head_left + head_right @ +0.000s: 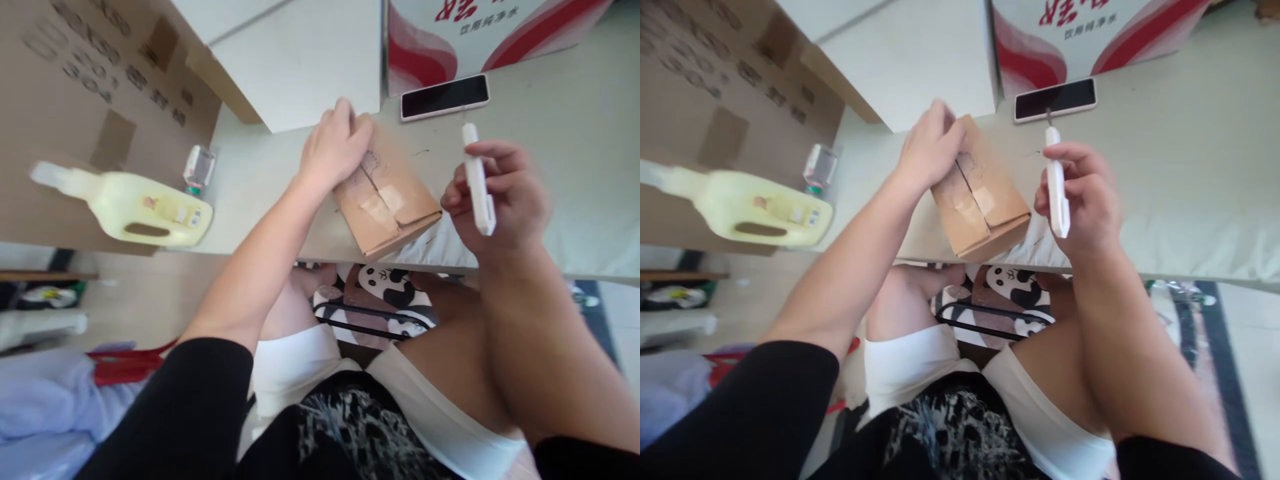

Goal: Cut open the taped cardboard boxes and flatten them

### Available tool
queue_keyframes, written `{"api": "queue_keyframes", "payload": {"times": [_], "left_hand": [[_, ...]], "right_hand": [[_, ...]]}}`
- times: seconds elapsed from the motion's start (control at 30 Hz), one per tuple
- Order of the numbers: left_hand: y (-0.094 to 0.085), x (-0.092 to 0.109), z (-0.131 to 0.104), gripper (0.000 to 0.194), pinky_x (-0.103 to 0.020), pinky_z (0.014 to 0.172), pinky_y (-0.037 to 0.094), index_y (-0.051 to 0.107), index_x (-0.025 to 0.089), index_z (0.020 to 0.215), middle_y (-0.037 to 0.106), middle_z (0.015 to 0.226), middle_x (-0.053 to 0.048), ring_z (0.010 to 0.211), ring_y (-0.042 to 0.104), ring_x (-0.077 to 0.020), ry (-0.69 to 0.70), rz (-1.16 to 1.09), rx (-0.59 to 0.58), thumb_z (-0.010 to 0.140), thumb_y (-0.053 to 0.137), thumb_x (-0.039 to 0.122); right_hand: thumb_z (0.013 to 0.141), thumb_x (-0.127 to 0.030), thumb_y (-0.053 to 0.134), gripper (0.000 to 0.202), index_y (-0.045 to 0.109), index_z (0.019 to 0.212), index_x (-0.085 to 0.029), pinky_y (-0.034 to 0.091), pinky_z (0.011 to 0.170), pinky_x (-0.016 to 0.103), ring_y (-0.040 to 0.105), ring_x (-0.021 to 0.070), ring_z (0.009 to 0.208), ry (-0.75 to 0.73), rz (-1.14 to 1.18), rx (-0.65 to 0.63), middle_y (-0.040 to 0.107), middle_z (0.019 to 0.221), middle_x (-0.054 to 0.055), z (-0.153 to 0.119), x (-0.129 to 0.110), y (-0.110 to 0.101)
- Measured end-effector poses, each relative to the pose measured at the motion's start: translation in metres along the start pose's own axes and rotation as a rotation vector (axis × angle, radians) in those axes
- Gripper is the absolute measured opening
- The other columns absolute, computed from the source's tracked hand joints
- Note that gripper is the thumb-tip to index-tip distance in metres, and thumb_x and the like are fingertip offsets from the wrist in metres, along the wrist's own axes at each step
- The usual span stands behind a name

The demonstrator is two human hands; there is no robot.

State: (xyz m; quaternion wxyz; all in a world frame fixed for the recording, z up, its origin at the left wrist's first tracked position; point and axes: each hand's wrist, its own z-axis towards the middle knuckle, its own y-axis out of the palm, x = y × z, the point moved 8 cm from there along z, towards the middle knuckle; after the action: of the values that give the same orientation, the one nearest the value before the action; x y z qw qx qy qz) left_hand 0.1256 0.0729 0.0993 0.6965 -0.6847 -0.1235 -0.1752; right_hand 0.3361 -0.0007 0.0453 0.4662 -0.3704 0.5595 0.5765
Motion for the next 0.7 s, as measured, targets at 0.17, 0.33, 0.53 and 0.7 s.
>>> {"api": "queue_keyframes", "payload": {"times": [0.17, 0.33, 0.53, 0.7], "left_hand": [[-0.004, 0.014, 0.005, 0.041, -0.067, 0.098, 0.042, 0.059, 0.021, 0.133, 0.069, 0.125, -0.019, 0.119, 0.061, -0.049, 0.032, 0.073, 0.092, 0.096, 0.049, 0.035], [0.001, 0.005, 0.004, 0.043, -0.067, 0.106, 0.034, 0.059, 0.028, 0.133, 0.066, 0.127, -0.014, 0.127, 0.054, -0.0526, 0.015, -0.038, 0.074, 0.093, 0.05, 0.04], [0.004, 0.01, 0.006, 0.043, -0.062, 0.104, 0.036, 0.055, 0.024, 0.136, 0.067, 0.125, -0.014, 0.121, 0.057, -0.045, 0.024, 0.003, 0.077, 0.098, 0.045, 0.041], [0.005, 0.008, 0.008, 0.043, -0.063, 0.099, 0.04, 0.058, 0.022, 0.133, 0.069, 0.126, -0.016, 0.118, 0.06, -0.0451, 0.022, 0.056, 0.111, 0.097, 0.047, 0.042]], "right_hand": [[0.077, -0.05, 0.059, 0.029, 0.053, 0.102, -0.036, 0.041, 0.057, 0.037, 0.045, 0.0201, 0.058, -0.225, -0.212, 0.064, 0.045, 0.067, -0.002, 0.009, -0.011, -0.015], [0.086, -0.048, 0.055, 0.022, 0.043, 0.082, -0.03, 0.024, 0.043, 0.029, 0.024, 0.0134, 0.043, -0.363, -0.102, 0.079, 0.022, 0.056, -0.008, -0.006, -0.032, 0.004], [0.09, -0.037, 0.051, 0.02, 0.062, 0.08, -0.024, 0.016, 0.038, 0.027, 0.029, 0.0103, 0.036, -0.475, -0.137, -0.064, 0.035, 0.048, -0.007, -0.036, -0.053, 0.038], [0.095, -0.041, 0.047, 0.032, 0.068, 0.083, -0.022, 0.024, 0.042, 0.029, 0.038, 0.0116, 0.04, -0.44, -0.437, -0.064, 0.044, 0.049, -0.004, -0.045, -0.047, 0.041]]}}
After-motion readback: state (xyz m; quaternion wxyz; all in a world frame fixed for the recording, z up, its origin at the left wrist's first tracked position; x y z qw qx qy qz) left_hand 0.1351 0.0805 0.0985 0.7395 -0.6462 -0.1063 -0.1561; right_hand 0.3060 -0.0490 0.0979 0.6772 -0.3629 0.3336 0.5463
